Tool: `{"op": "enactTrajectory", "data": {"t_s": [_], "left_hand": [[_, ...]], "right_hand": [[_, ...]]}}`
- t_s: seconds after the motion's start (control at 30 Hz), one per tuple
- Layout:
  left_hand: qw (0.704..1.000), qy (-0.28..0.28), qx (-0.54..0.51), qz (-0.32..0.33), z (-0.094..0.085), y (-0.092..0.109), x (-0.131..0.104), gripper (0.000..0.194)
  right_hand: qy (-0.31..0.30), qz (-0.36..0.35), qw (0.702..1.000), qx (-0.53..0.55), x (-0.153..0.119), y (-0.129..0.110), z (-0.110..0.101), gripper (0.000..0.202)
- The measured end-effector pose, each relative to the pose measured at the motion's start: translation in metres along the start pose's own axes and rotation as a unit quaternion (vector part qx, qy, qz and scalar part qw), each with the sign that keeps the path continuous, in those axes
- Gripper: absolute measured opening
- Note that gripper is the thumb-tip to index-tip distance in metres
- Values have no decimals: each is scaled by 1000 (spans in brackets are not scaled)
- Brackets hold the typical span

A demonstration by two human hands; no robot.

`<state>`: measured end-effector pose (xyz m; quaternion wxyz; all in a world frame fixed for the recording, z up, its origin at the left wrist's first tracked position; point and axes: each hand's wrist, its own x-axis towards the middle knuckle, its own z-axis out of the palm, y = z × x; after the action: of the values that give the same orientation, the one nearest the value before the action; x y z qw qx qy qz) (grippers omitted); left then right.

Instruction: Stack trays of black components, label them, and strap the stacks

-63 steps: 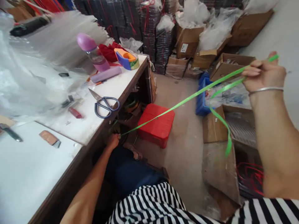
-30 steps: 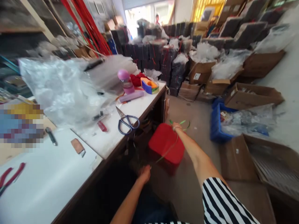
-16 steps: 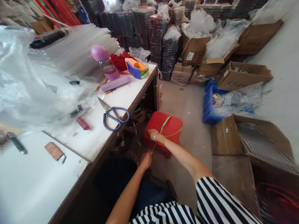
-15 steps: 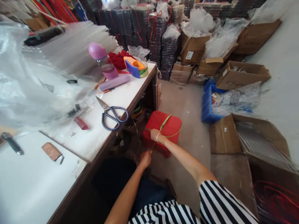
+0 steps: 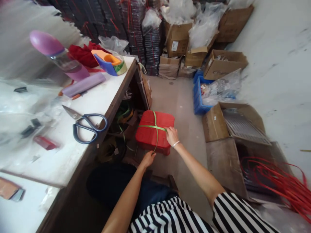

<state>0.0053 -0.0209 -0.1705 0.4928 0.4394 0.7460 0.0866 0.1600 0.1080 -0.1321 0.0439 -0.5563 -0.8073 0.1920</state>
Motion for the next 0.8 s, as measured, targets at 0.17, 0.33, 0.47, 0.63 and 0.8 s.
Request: {"op": "enactTrajectory", "data": {"t_s": [0.17, 0.33, 0.47, 0.63, 0.8], "left_hand": [[1000, 22, 10, -2, -1, -3, -1, 39], [999, 50, 0, -14, -7, -10, -11, 59], [996, 78, -20, -30, -15, -9, -25, 60], [986, 137, -90, -9, -36, -2, -75, 43], [947, 247, -203, 43, -56, -18, -190, 35]], "right_hand": [[26, -24, 999, 23, 28, -52, 21, 48], [71, -9, 995, 67, 8, -75, 37, 55], [72, -48, 989, 120, -47, -79, 39, 49], [56, -173, 962, 205, -126, -101, 32, 38], [-61, -322, 843, 426, -173, -152, -10, 27]]}}
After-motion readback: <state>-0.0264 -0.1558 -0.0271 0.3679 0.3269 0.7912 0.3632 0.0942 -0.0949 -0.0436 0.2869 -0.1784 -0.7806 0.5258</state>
